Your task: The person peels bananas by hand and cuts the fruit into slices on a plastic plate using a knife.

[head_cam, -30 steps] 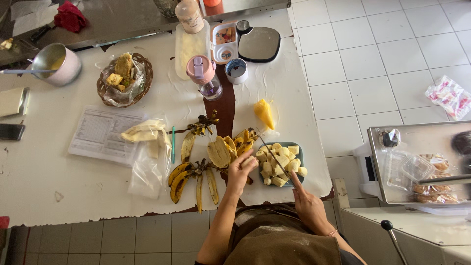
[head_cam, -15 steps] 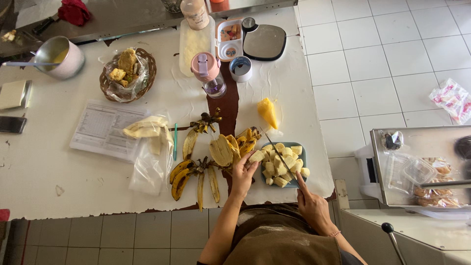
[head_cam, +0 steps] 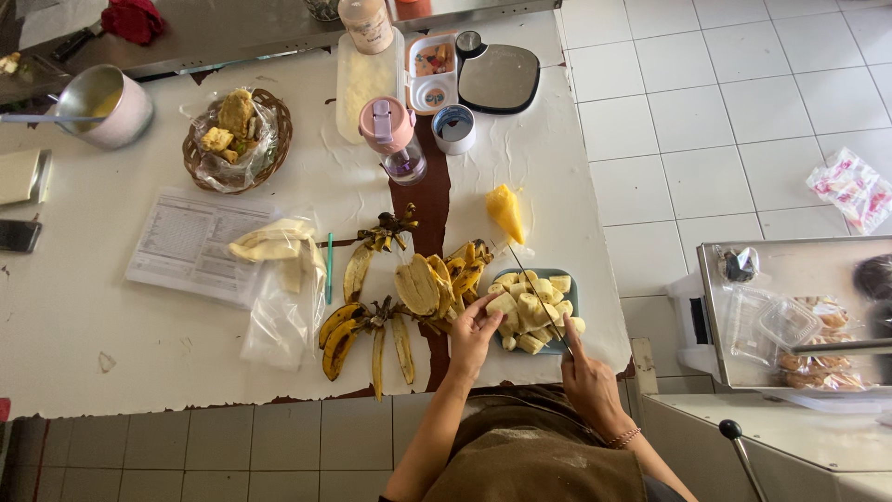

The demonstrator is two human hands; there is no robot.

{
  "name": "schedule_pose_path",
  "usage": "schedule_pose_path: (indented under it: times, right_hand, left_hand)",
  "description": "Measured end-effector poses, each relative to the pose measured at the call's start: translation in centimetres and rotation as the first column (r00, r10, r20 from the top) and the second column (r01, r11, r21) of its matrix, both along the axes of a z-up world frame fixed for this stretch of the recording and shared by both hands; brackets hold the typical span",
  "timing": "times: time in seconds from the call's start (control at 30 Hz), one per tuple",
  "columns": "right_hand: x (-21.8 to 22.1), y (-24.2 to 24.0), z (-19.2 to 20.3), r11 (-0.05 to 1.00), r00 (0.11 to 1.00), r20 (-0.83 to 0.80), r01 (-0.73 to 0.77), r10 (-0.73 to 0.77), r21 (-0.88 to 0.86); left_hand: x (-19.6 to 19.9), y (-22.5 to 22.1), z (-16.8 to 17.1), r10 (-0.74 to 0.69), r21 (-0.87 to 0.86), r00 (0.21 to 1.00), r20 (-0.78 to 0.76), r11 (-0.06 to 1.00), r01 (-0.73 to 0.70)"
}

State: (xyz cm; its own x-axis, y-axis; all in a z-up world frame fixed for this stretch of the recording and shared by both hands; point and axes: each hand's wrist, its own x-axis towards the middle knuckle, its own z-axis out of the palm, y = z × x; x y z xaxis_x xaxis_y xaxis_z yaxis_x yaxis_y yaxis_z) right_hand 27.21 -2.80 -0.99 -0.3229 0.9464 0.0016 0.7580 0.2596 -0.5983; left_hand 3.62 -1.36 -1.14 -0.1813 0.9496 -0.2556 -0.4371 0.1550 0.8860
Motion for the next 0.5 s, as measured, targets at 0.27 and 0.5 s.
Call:
schedule_pose_path:
  times: [0.27, 0.5]
  right_hand:
    - [-3.4, -1.3, 2.0, 0.989, 0.994, -0.071, -0.094, 0.086, -0.117]
    - [-4.4, -1.4, 3.9, 0.991, 0.995, -0.038, -0.099, 0.096, -0.092]
  left_hand:
    - [2.4, -0.1, -0.4, -0.032, -0.078, 0.999, -0.001, 0.996, 0.032]
    - [3.3, -0.4, 1.4, 0.018, -0.064, 0.999, 0.036, 0.998, -0.016]
